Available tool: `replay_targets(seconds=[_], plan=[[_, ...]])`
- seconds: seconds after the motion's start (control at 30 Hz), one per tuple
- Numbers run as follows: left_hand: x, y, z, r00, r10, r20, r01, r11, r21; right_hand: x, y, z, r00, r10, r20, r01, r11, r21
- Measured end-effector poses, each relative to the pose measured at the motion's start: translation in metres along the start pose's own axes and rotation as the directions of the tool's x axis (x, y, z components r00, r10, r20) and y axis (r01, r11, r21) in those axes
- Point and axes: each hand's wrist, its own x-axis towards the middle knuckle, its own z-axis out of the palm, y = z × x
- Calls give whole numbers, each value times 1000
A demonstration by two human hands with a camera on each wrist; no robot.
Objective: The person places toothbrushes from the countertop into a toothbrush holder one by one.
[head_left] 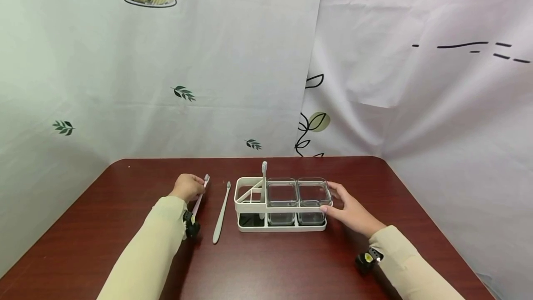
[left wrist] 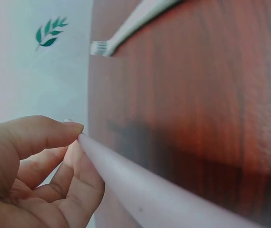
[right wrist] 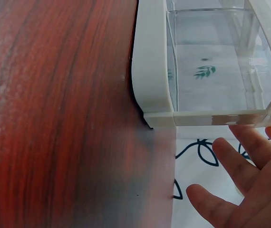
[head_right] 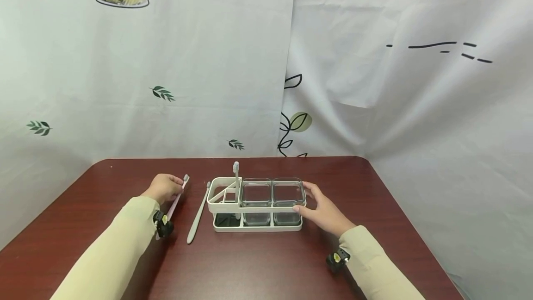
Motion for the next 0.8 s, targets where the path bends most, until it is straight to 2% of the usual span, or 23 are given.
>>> replay_targets(seconds=[0.13,0.5,0.8], plan=[[0,5,-3,1000,15,-11,-15,999,-30,0,0,1,1000,1,-2,-1,1000,-4],[-7,18,-5,1000,12,-7,-13,973,-231,-1,-1,0,1000,3,-2,-3,1000,-10],[-13,32,-6,998,36,-48,-48,959,-278,0,0,1,1000,-12,-6,12,1000,3]])
